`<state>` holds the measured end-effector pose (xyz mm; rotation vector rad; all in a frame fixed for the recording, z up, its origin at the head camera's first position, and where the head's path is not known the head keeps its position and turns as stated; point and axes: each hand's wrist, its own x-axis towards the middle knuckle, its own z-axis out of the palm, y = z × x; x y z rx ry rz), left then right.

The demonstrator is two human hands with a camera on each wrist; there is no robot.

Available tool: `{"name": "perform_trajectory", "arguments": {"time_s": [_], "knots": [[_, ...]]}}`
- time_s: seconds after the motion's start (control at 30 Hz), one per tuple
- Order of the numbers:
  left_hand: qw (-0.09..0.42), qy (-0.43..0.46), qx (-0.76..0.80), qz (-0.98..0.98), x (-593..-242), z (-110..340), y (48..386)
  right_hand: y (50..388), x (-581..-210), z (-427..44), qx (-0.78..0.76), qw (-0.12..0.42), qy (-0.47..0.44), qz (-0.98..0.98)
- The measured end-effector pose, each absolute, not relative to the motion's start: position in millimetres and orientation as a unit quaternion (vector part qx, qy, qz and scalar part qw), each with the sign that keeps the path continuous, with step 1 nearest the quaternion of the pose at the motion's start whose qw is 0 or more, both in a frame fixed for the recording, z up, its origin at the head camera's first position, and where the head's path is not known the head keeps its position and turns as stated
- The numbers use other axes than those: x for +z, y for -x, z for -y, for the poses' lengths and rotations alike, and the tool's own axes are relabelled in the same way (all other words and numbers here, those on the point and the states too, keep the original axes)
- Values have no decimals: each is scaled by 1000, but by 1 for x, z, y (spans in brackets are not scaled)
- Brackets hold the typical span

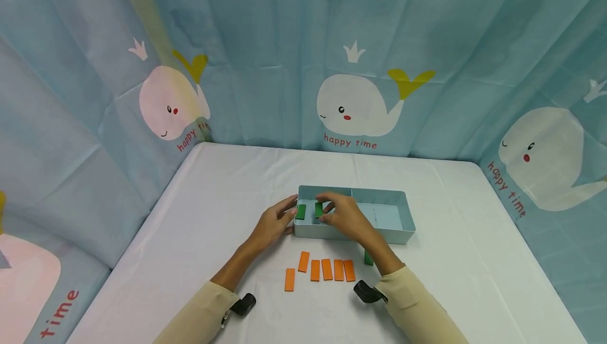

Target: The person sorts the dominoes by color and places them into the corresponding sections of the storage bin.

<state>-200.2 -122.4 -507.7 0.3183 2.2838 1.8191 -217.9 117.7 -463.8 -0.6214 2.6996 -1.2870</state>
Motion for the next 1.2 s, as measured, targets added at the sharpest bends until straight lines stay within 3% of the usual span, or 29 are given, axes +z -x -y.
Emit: {"name": "perform_trajectory", "arguments": {"time_s": [1.2], "knots": [[108,-116,633,-757,-506,123,199,240,-472,-91,-405,97,197,-887]]}}
